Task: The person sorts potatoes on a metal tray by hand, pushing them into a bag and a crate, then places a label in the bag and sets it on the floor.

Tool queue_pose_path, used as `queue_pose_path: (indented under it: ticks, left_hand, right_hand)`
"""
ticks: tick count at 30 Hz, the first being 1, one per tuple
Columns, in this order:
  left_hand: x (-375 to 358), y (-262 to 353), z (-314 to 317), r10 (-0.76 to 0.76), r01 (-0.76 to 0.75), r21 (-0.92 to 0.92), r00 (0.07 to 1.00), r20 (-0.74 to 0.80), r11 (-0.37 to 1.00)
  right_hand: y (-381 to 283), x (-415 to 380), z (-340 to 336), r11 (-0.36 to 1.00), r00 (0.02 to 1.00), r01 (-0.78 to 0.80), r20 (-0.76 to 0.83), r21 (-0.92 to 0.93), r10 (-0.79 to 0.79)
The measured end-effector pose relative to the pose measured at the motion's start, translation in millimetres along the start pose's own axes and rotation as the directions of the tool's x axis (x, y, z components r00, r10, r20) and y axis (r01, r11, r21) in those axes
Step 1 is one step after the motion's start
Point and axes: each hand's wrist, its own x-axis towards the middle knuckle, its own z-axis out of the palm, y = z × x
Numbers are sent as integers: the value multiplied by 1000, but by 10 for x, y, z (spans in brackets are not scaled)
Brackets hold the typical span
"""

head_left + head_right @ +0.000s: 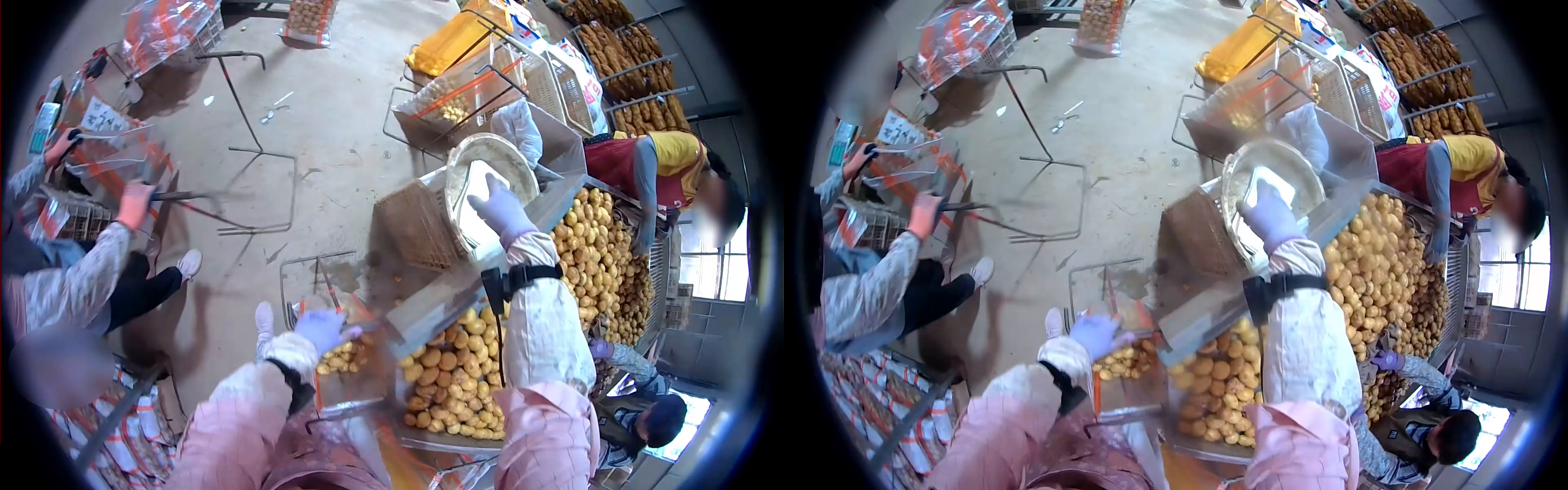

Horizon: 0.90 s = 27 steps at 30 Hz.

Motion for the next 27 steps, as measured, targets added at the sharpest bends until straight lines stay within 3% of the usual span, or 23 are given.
queue_pose_path:
  ticks: [3, 6, 7, 9, 11, 12, 14, 16, 17, 19, 21, 23, 24, 27]
  left_hand:
    - [106, -61, 139, 10, -9, -29, 1000, 27, 1000]
    - [119, -75, 142, 43, -41, -42, 998, 45, 998]
    - [118, -88, 191, 61, -60, -38, 998, 17, 997]
    - [114, -121, 216, 85, -87, -54, 996, -35, 995]
    - [105, -95, 195, 101, -108, -103, 992, -75, 989]
    - [110, -82, 159, 95, -99, -104, 994, -46, 990]
    - [89, -67, 86, 60, -53, -104, 996, 68, 993]
    - [139, -46, 23, 49, -39, -97, 992, 112, 995]
    - [135, -37, 40, 53, -43, -96, 993, 110, 995]
    - [127, -46, 109, 58, -53, -88, 996, 61, 995]
    - [90, -60, 197, 74, -76, -71, 997, -23, 995]
    - [103, -93, 235, 76, -75, -65, 997, 23, 995]
    - [112, -92, 256, 73, -70, -63, 996, 43, 996]
    - [129, -76, 216, 81, -75, -67, 992, 95, 995]
  right_hand:
    - [275, 674, 628, 936, 895, -125, 370, -330, 250]
    - [322, 828, 938, 868, 775, -321, 422, -378, 470]
    - [372, 841, 1078, 833, 767, -365, 374, -416, 522]
    - [779, 928, 1477, 833, 754, -282, 427, -477, 500]
    - [851, 906, 1564, 869, 754, -275, 469, -411, 461]
    - [745, 819, 1417, 891, 807, -244, 429, -383, 406]
    - [615, 775, 1122, 943, 783, -223, 531, -246, 323]
    - [766, 908, 1057, 954, 841, -281, 452, -108, 299]
    - [807, 978, 1043, 941, 886, -335, 328, -35, 328]
    - [862, 1154, 1087, 827, 839, -541, 34, 153, 543]
    - [945, 1446, 1340, 704, 661, -708, 303, -48, 686]
    - [983, 1607, 1743, 638, 577, -736, 284, -227, 766]
    - [967, 1605, 1804, 591, 525, -781, 302, -200, 796]
    - [1036, 1526, 1812, 590, 526, -777, 289, -220, 800]
